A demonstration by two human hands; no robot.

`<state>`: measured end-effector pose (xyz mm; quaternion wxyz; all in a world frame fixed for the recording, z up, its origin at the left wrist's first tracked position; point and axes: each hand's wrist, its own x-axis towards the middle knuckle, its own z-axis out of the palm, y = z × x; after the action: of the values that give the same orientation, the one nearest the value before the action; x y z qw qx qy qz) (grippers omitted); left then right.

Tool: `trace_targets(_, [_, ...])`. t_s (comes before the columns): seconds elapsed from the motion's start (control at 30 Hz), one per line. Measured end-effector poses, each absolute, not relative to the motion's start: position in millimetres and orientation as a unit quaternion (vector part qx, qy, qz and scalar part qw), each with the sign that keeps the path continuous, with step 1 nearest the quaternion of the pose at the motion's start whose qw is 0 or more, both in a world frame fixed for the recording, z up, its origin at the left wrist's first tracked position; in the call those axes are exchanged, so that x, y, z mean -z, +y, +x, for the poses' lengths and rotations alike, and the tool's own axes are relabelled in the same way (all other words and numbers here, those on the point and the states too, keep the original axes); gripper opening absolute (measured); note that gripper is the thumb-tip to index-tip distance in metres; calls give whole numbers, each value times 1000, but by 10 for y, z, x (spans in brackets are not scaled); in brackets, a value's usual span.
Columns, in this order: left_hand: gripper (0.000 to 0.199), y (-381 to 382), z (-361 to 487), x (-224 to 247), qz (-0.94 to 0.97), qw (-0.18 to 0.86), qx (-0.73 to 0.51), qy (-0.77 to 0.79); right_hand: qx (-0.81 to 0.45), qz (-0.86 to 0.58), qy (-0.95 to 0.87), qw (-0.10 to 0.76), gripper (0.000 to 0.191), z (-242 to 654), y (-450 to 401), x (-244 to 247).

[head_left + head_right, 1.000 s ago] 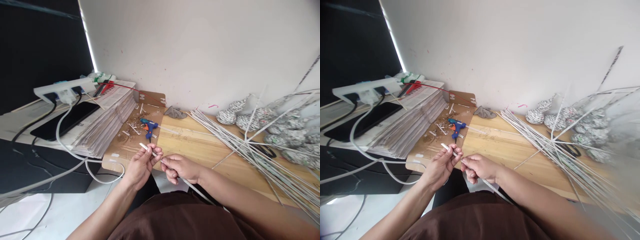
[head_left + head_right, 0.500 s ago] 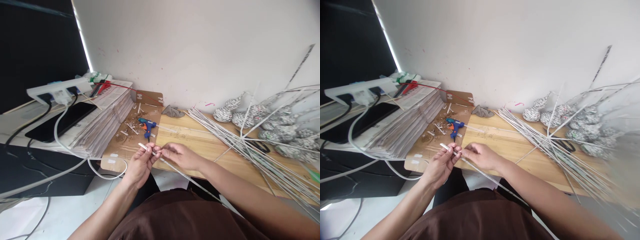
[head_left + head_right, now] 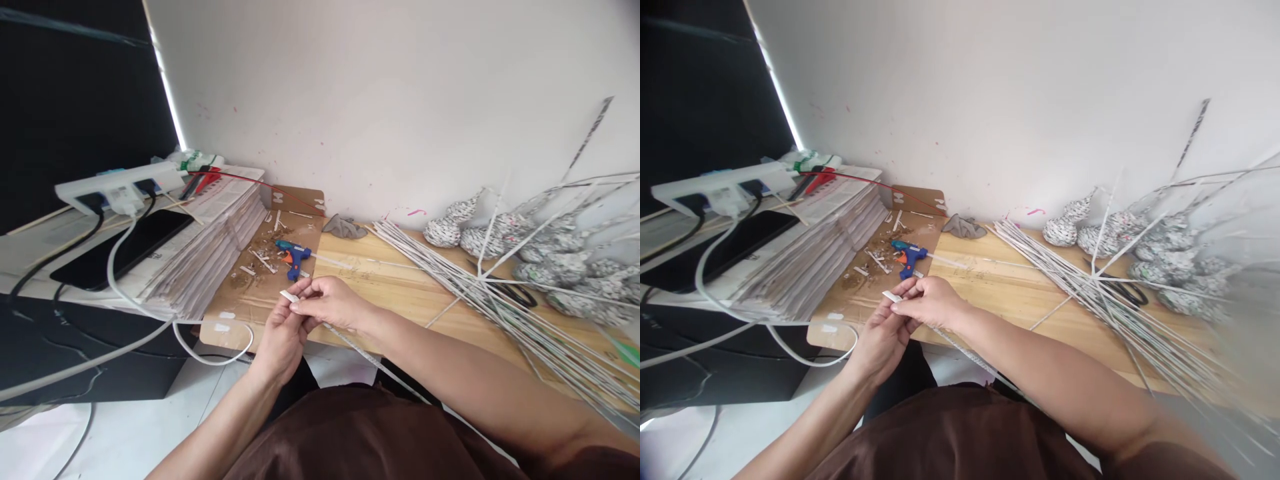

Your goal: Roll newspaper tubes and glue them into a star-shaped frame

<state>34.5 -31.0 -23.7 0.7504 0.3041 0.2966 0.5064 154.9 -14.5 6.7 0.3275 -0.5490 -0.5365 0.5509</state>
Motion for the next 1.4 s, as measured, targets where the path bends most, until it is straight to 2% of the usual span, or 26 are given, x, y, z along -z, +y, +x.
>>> trace_targets(0.1, [47,-308,354,245,299,754,-505,296,-443,-590,-589,331,10,1525,-162,-99])
trace_targets(0.17, [48,-314,371,245,301,756,-503,292,-420,-583,-607,338,7,1527,-169,-121])
trace_targets(0.33, [49,-350,416,254,313,760,-494,283,-430,-563,-616,343,11,1561,-129,-114])
trace_targets(0.57, [42,-344,371,340,244,721,-550,344,-442,-590,-593,323,25,1541,-35,-48])
trace_targets(0.8, [33,-333,295,384,232,751,-525,325,-534,-589,-534,288,25,1545,72,-24])
trace_targets(0.97, [24,-310,254,413,199,756,-540,311,-365,-592,-660,285,23,1548,61,-112])
trace_targets(1.03, [23,-295,240,411,190,752,-551,308,-337,-581,-679,294,23,1531,53,-130])
trace_targets(1.23, [17,-267,151,414,189,749,-548,320,-461,-549,-625,309,31,1503,140,-35])
trace_targets(1.4, [15,-278,15,429,178,749,-544,334,-512,-635,-511,270,32,1583,393,71])
